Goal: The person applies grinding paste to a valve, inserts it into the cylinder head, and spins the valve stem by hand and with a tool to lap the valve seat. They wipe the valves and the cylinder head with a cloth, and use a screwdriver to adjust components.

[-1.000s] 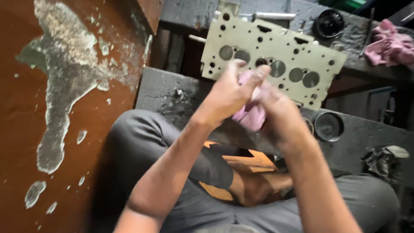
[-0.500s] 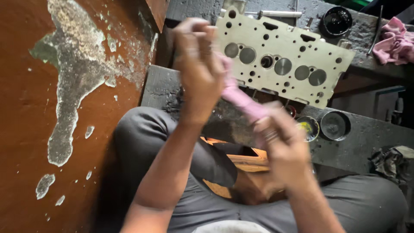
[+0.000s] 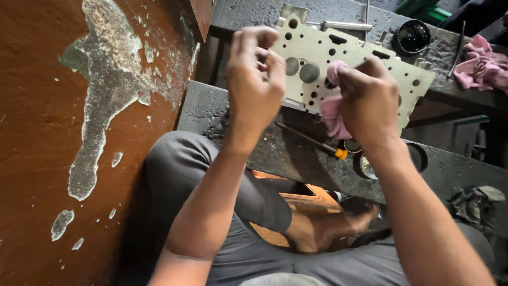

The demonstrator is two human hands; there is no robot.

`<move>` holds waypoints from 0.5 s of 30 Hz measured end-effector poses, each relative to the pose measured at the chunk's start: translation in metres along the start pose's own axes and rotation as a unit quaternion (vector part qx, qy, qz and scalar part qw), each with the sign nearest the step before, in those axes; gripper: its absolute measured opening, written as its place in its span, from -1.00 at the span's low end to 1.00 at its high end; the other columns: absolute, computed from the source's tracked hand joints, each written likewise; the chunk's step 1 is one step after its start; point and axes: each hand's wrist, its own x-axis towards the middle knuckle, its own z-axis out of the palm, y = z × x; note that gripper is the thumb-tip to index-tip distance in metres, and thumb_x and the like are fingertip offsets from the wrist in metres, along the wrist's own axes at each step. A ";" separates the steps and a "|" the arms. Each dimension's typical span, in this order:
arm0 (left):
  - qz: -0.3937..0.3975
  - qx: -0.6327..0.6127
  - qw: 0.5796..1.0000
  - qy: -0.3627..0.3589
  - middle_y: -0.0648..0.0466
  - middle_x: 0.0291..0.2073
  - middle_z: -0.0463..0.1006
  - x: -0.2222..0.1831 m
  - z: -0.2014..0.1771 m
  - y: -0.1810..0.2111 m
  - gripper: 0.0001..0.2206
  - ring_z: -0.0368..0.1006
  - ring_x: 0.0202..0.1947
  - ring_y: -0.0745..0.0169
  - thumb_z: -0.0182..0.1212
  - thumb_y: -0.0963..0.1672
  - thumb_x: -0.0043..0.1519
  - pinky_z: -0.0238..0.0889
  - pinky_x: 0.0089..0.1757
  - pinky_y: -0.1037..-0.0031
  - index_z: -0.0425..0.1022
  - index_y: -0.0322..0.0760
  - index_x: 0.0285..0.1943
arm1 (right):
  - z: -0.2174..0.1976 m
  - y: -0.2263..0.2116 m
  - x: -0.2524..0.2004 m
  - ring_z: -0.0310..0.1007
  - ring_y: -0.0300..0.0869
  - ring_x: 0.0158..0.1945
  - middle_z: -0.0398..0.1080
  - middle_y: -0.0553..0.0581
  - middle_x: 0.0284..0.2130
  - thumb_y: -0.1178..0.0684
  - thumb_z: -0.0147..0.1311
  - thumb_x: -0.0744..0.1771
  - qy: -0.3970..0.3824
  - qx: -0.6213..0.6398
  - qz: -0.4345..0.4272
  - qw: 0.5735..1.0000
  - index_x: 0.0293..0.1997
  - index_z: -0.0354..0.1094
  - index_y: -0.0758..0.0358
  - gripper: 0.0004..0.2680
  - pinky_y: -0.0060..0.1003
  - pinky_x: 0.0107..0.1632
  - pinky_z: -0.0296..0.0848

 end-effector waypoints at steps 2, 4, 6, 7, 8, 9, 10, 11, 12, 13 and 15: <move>-0.034 -0.021 0.999 0.033 0.05 -0.12 0.49 -0.001 -0.001 -0.004 -0.82 0.51 -0.27 0.38 0.13 -0.30 0.28 0.43 -0.30 0.57 0.41 -0.35 0.03 | 0.011 0.002 0.007 0.49 0.03 -0.14 0.44 0.25 -0.16 0.22 0.23 0.25 -0.097 -0.121 -0.052 0.987 0.08 0.49 0.20 -0.72 -0.14 -0.09 0.48; -0.057 -0.059 0.996 0.033 0.07 -0.15 0.48 0.000 -0.002 -0.004 -0.81 0.52 -0.31 0.42 0.15 -0.30 0.27 0.42 -0.31 0.60 0.40 -0.36 0.03 | 0.015 0.003 0.010 0.49 0.01 -0.13 0.44 0.25 -0.16 0.18 0.20 0.19 -0.132 -0.283 -0.163 0.936 0.09 0.49 0.32 -0.65 -0.19 -0.11 0.48; -0.041 -0.049 0.998 0.026 0.06 -0.14 0.48 0.000 -0.003 -0.005 -0.81 0.48 -0.33 0.42 0.15 -0.30 0.26 0.40 -0.31 0.59 0.40 -0.37 0.03 | 0.011 0.004 0.006 0.49 -0.11 -0.13 0.46 0.25 -0.15 0.11 0.13 0.23 -0.106 -0.473 -0.326 0.812 0.14 0.50 0.46 -0.62 -0.32 -0.16 0.49; -0.035 -0.046 0.998 0.024 0.06 -0.13 0.48 0.000 -0.002 -0.004 -0.81 0.46 -0.34 0.42 0.15 -0.31 0.26 0.39 -0.31 0.59 0.41 -0.37 0.03 | 0.007 0.006 0.007 0.49 -0.11 -0.15 0.46 0.23 -0.16 0.04 0.09 0.24 -0.110 -0.497 -0.353 0.785 0.06 0.50 0.42 -0.65 -0.32 -0.19 0.48; -0.045 -0.045 0.998 0.020 0.06 -0.13 0.48 -0.001 -0.002 -0.004 -0.81 0.46 -0.35 0.43 0.14 -0.31 0.25 0.38 -0.32 0.59 0.41 -0.37 0.03 | 0.003 0.007 0.009 0.48 -0.11 -0.17 0.47 0.22 -0.17 -0.02 0.06 0.24 -0.113 -0.520 -0.380 0.757 -0.01 0.51 0.38 -0.68 -0.33 -0.21 0.46; -0.054 -0.045 0.997 0.016 0.06 -0.13 0.48 -0.001 -0.001 -0.003 -0.80 0.45 -0.36 0.44 0.14 -0.31 0.25 0.38 -0.33 0.59 0.40 -0.37 0.03 | 0.000 0.007 0.013 0.48 -0.12 -0.19 0.47 0.20 -0.17 -0.09 0.02 0.25 -0.115 -0.542 -0.406 0.727 -0.08 0.51 0.34 -0.68 -0.33 -0.24 0.45; -0.062 -0.045 0.997 0.013 0.06 -0.13 0.48 -0.001 0.000 -0.002 -0.80 0.44 -0.37 0.44 0.13 -0.31 0.25 0.37 -0.33 0.59 0.40 -0.37 0.03 | -0.002 0.005 0.019 0.49 -0.12 -0.21 0.47 0.17 -0.22 -0.04 0.06 0.26 -0.183 -0.520 -0.379 0.744 -0.14 0.51 0.28 -0.76 -0.31 -0.26 0.47; -0.055 -0.043 0.997 0.013 0.06 -0.12 0.48 0.000 -0.002 -0.002 -0.80 0.45 -0.36 0.45 0.13 -0.31 0.25 0.38 -0.32 0.59 0.40 -0.37 0.03 | 0.001 0.001 0.027 0.50 -0.11 -0.23 0.48 0.14 -0.26 0.01 0.09 0.27 -0.247 -0.491 -0.349 0.759 -0.20 0.51 0.22 -0.84 -0.29 -0.27 0.49; -0.047 -0.042 0.998 0.013 0.06 -0.12 0.48 0.001 -0.002 -0.001 -0.80 0.46 -0.34 0.45 0.13 -0.31 0.25 0.39 -0.30 0.59 0.40 -0.37 0.04 | 0.005 -0.003 0.036 0.51 -0.11 -0.24 0.48 0.11 -0.30 0.06 0.12 0.28 -0.310 -0.460 -0.315 0.770 -0.26 0.51 0.16 -0.92 -0.26 -0.29 0.52; -0.042 -0.043 0.998 0.013 0.07 -0.11 0.48 0.000 -0.002 0.000 -0.79 0.46 -0.33 0.45 0.13 -0.31 0.25 0.40 -0.28 0.59 0.40 -0.36 0.04 | 0.009 -0.005 0.051 0.54 -0.06 -0.31 0.50 0.18 -0.37 0.05 0.07 0.33 -0.357 -0.386 -0.161 0.835 -0.29 0.52 0.25 -0.87 -0.22 -0.31 0.53; -0.049 -0.053 0.997 0.012 0.08 -0.14 0.49 0.000 -0.004 0.001 -0.79 0.45 -0.35 0.46 0.14 -0.31 0.25 0.38 -0.29 0.59 0.40 -0.36 0.04 | 0.016 -0.007 0.080 0.61 0.02 -0.44 0.54 0.32 -0.50 0.03 -0.04 0.42 -0.410 -0.199 0.159 0.876 -0.33 0.56 0.42 -0.72 -0.13 -0.35 0.56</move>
